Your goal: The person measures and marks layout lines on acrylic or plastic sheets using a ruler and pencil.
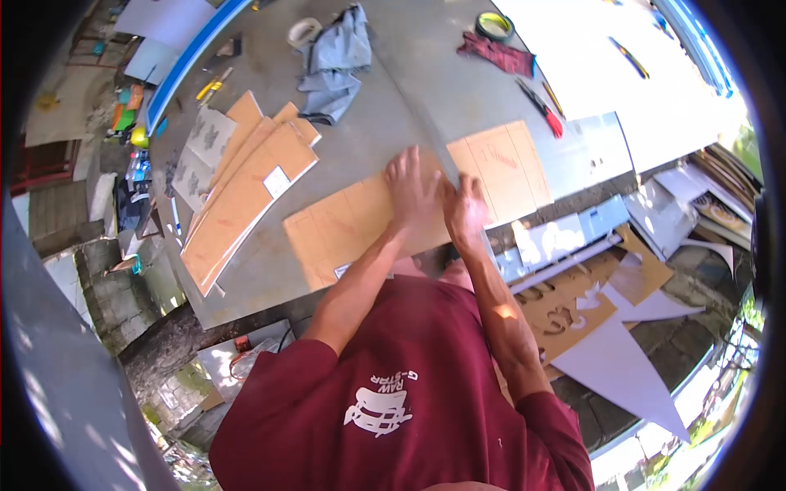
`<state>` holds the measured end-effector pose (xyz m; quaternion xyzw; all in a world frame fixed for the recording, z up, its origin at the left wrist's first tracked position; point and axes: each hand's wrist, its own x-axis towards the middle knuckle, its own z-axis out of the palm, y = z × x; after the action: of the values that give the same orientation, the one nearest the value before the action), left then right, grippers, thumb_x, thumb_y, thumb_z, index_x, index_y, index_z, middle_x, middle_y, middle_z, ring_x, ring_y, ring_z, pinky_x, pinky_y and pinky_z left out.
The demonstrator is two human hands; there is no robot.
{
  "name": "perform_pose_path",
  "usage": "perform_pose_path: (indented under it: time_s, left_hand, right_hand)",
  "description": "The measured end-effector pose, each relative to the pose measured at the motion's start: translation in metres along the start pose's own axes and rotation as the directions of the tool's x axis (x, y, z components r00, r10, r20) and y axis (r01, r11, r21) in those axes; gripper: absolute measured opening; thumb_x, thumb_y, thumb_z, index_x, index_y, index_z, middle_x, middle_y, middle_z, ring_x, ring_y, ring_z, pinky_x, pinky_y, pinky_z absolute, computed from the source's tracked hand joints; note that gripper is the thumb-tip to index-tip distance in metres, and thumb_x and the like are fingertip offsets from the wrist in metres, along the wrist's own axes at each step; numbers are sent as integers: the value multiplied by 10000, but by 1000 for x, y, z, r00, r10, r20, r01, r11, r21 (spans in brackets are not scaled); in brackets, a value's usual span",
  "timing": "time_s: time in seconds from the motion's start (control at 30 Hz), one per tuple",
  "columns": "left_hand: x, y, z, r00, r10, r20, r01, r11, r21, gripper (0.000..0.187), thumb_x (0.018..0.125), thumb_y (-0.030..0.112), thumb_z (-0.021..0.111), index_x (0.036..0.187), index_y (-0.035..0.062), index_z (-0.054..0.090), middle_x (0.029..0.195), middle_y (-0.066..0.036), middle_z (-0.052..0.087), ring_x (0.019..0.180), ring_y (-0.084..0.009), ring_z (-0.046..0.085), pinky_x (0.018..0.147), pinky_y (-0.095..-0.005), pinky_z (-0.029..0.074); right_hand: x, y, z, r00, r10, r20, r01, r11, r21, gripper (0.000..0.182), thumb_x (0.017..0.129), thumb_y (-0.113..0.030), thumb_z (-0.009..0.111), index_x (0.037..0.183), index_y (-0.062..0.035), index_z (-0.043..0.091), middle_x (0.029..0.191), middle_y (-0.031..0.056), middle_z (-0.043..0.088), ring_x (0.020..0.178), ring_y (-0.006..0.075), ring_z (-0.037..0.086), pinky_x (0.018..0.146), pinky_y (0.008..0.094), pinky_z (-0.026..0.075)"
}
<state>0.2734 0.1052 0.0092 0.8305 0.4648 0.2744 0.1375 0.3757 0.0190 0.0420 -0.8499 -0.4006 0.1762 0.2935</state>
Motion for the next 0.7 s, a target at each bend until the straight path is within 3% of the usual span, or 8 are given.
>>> perform_pose_path:
  time_s: [0.07, 0.17, 0.27, 0.33, 0.4, 0.43, 0.57, 0.7]
  left_hand:
    - [-8, -5, 4, 1000, 1, -7, -1, 1000, -2, 709, 983, 482, 560, 1498, 20, 407, 1453, -219, 459, 1301, -420, 433, 1104, -549, 303]
    - [-8, -13, 11, 998, 56, 6, -57, 998, 27, 737, 936, 467, 615, 1492, 31, 407, 1468, -214, 451, 1314, -417, 423, 1104, -562, 297]
    - [-6, -8, 7, 995, 86, 43, -88, 995, 46, 804, 879, 503, 670, 1480, 36, 411, 1494, -211, 423, 1330, -414, 399, 1097, -591, 286]
    - [-1, -5, 2, 990, 124, 69, -127, 991, 39, 848, 849, 539, 690, 1474, 37, 414, 1507, -214, 407, 1339, -413, 388, 1090, -615, 278]
    - [-2, -4, -5, 975, 192, 112, -196, 980, 25, 889, 822, 569, 708, 1469, 35, 415, 1511, -219, 398, 1345, -412, 380, 1082, -643, 268]
    - [-4, -4, -9, 964, 212, 161, -222, 974, 45, 967, 827, 631, 688, 1510, 21, 380, 1537, -238, 373, 1387, -409, 363, 1112, -627, 252]
    - [-4, 0, -11, 932, 259, 254, -293, 951, 102, 1056, 795, 717, 685, 1518, 14, 372, 1560, -249, 357, 1411, -404, 345, 1126, -624, 234]
    - [-4, -2, -4, 939, 257, 230, -287, 952, 106, 1077, 785, 764, 667, 1510, 14, 398, 1558, -230, 388, 1407, -386, 359, 1127, -615, 236]
  right_hand:
    - [12, -7, 12, 978, -207, -36, 197, 963, -185, 360, 894, -211, 700, 1204, -48, 618, 1147, 202, 602, 1091, 376, 593, 891, 492, 455]
    - [5, -12, -9, 942, -280, -185, 254, 955, -153, 374, 886, -220, 698, 1211, -49, 626, 1179, 191, 577, 1172, 355, 531, 962, 481, 394]
    - [-42, 17, -42, 970, -89, -225, 63, 991, -122, 312, 871, -197, 694, 1134, -40, 632, 1144, 170, 578, 1094, 357, 547, 930, 487, 416]
    - [-73, 56, -47, 992, 25, -126, -36, 996, -87, 320, 899, -232, 697, 1115, -6, 631, 1131, 207, 626, 1013, 377, 625, 863, 489, 479]
    - [-96, 77, -57, 968, 223, 118, -242, 952, 186, 336, 934, -277, 694, 1074, 24, 640, 998, 222, 706, 887, 366, 709, 776, 468, 542]
    - [-102, 82, -60, 968, 196, 153, -227, 949, 219, 364, 953, -297, 691, 1060, 48, 646, 871, 209, 742, 798, 331, 748, 726, 429, 570]
    - [-97, 84, -62, 888, 232, 396, -374, 865, 334, 326, 960, -278, 665, 1124, 2, 701, 805, 143, 736, 754, 239, 728, 704, 365, 545]
    - [-87, 87, -48, 884, 261, 387, -412, 827, 383, 299, 953, -249, 660, 1115, -6, 720, 776, 106, 725, 720, 188, 701, 680, 336, 528]
